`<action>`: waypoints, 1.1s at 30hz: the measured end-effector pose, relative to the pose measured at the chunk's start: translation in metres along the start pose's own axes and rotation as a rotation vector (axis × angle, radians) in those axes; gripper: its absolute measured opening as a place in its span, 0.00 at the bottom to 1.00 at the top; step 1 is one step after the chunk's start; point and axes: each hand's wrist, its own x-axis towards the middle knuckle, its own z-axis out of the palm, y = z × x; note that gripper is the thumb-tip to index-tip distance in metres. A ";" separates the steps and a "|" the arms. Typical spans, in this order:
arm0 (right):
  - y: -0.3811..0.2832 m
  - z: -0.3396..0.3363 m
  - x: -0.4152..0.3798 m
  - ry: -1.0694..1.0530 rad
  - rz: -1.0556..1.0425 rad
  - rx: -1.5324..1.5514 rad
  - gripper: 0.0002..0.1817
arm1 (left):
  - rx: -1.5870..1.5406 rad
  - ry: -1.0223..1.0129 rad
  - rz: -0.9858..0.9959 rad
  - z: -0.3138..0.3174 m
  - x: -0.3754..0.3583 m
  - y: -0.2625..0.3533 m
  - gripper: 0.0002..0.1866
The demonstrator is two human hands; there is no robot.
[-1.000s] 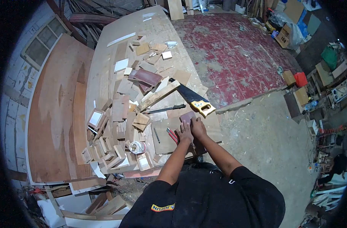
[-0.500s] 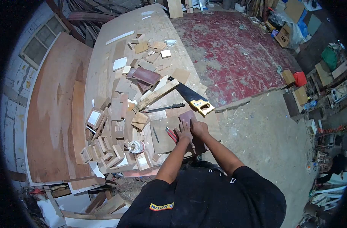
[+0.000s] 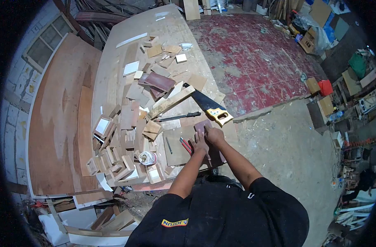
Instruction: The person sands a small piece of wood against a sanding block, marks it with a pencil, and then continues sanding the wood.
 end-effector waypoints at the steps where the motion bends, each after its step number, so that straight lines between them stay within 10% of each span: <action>1: 0.000 -0.001 -0.003 -0.010 0.012 -0.006 0.13 | -0.004 -0.001 0.019 0.001 0.001 -0.001 0.65; 7: 0.001 -0.032 -0.016 -0.411 0.000 -0.195 0.13 | 0.008 0.008 0.011 -0.008 -0.012 0.003 0.50; 15: -0.001 -0.012 0.008 -0.101 0.035 -0.046 0.15 | -0.060 0.025 0.001 -0.001 0.000 0.002 0.49; 23: 0.000 -0.037 -0.016 -0.443 -0.066 -0.226 0.14 | 0.055 0.090 -0.003 0.011 0.001 0.000 0.60; 33: 0.001 -0.013 -0.003 -0.138 0.020 -0.052 0.15 | -0.071 0.058 -0.001 0.007 0.006 0.001 0.48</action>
